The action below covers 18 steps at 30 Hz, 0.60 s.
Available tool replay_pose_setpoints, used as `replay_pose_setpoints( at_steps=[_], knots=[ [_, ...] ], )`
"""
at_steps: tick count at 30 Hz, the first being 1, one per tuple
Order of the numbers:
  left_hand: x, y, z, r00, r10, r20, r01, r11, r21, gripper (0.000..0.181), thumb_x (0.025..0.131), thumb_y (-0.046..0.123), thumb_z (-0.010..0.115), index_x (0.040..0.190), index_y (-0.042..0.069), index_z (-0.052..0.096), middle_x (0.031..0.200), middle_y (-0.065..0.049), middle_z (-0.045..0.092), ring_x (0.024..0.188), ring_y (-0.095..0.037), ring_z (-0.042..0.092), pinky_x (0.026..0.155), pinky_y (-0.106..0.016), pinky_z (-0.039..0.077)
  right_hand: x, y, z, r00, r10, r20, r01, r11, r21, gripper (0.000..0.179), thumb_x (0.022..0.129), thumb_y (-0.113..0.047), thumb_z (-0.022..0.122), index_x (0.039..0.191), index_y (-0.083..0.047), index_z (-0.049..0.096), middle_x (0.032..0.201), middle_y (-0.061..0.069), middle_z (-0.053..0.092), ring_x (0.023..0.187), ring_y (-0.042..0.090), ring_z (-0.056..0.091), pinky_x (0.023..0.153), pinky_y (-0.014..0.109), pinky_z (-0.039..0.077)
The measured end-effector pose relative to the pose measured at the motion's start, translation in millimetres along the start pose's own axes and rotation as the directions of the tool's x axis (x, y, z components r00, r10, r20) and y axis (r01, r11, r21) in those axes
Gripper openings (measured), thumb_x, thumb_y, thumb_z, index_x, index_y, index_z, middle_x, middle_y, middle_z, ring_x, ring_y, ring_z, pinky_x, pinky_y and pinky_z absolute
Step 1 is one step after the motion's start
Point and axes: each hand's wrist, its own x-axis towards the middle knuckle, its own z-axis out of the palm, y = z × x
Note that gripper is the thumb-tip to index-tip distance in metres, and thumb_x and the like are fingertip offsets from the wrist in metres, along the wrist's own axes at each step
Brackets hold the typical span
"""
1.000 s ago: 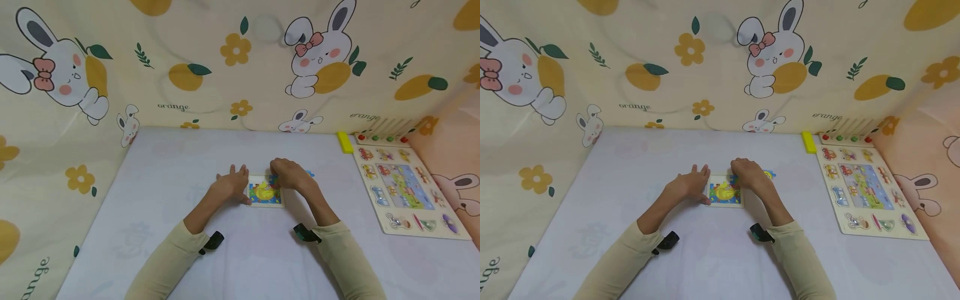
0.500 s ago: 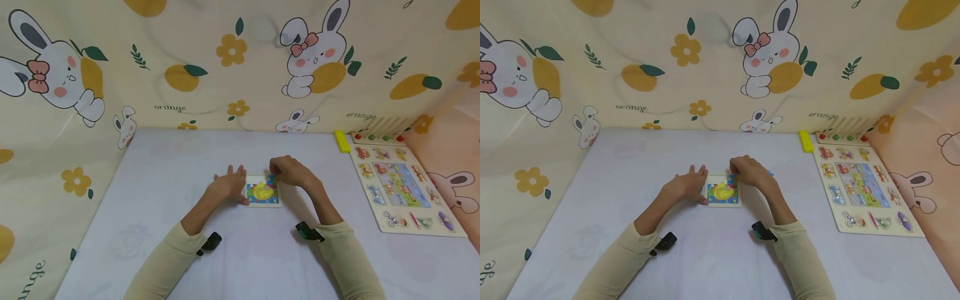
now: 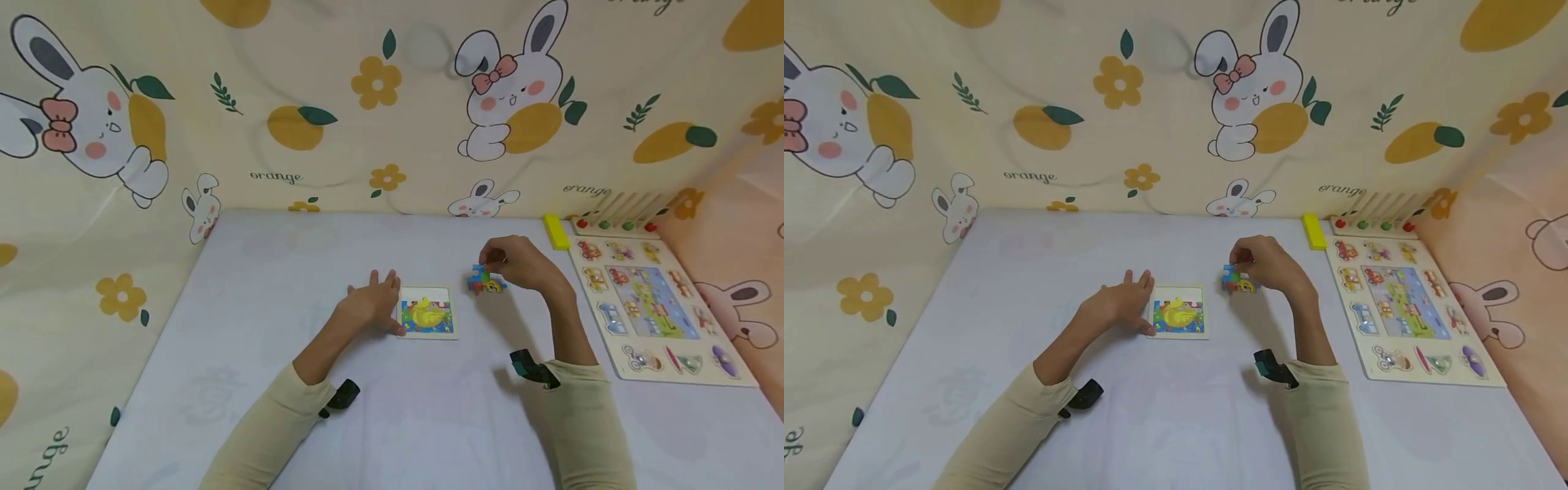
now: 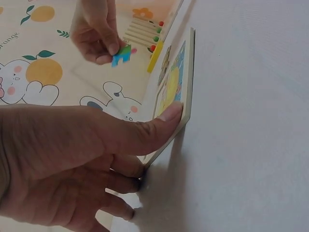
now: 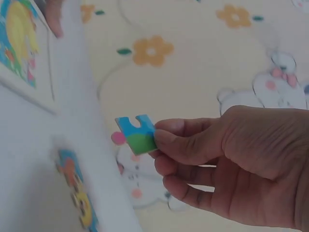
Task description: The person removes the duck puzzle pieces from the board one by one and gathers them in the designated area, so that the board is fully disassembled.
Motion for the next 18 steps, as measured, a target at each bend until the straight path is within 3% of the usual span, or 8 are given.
replay_pose_setpoints(
  at_steps=[4, 8, 14, 18],
  knots=[
    [1.9, 1.0, -1.2, 1.000, 0.001, -0.003, -0.001, 1.000, 0.001, 0.107, 0.090, 0.052, 0.079, 0.168, 0.008, 0.019, 0.178, -0.009, 0.011, 0.165, -0.039, 0.012, 0.118, -0.073, 0.035, -7.4, 17.5, -13.4, 1.000, 0.027, -0.009, -0.027, 1.000, -0.003, 0.011, 0.093, 0.012, 0.066, 0.097, 0.003, 0.070, 0.094, 0.018, 0.074, 0.085, 0.026, 0.065, 0.074, 0.018, 0.052],
    [1.9, 1.1, -2.7, 1.000, 0.009, -0.006, -0.009, 1.000, -0.007, 0.107, 0.091, 0.051, 0.078, 0.168, 0.007, 0.018, 0.178, -0.009, 0.010, 0.165, -0.040, 0.011, 0.119, -0.073, 0.034, -12.5, 38.0, -20.4, 0.994, 0.109, 0.018, -0.109, 0.994, -0.005, 0.008, 0.094, 0.011, 0.065, 0.099, 0.006, 0.069, 0.094, 0.022, 0.072, 0.083, 0.025, 0.063, 0.071, 0.021, 0.050],
    [1.8, 0.0, -1.1, 1.000, 0.003, 0.006, -0.003, 1.000, -0.003, 0.107, 0.090, 0.052, 0.078, 0.168, 0.008, 0.019, 0.178, -0.009, 0.011, 0.164, -0.040, 0.012, 0.118, -0.073, 0.034, -14.6, 64.1, -12.7, 0.971, 0.234, 0.042, -0.233, 0.972, -0.027, 0.011, 0.091, 0.010, 0.063, 0.100, 0.012, 0.070, 0.094, 0.026, 0.072, 0.081, 0.026, 0.061, 0.072, 0.029, 0.049],
    [0.6, -0.4, -0.6, 1.000, 0.003, 0.006, -0.003, 1.000, -0.008, 0.107, 0.090, 0.052, 0.079, 0.168, 0.008, 0.019, 0.178, -0.009, 0.011, 0.164, -0.040, 0.012, 0.118, -0.073, 0.034, -12.9, 71.8, -6.3, 0.966, 0.258, 0.026, -0.257, 0.966, -0.038, 0.013, 0.091, 0.010, 0.063, 0.101, 0.013, 0.070, 0.095, 0.028, 0.072, 0.082, 0.029, 0.060, 0.073, 0.031, 0.047]
  ],
)
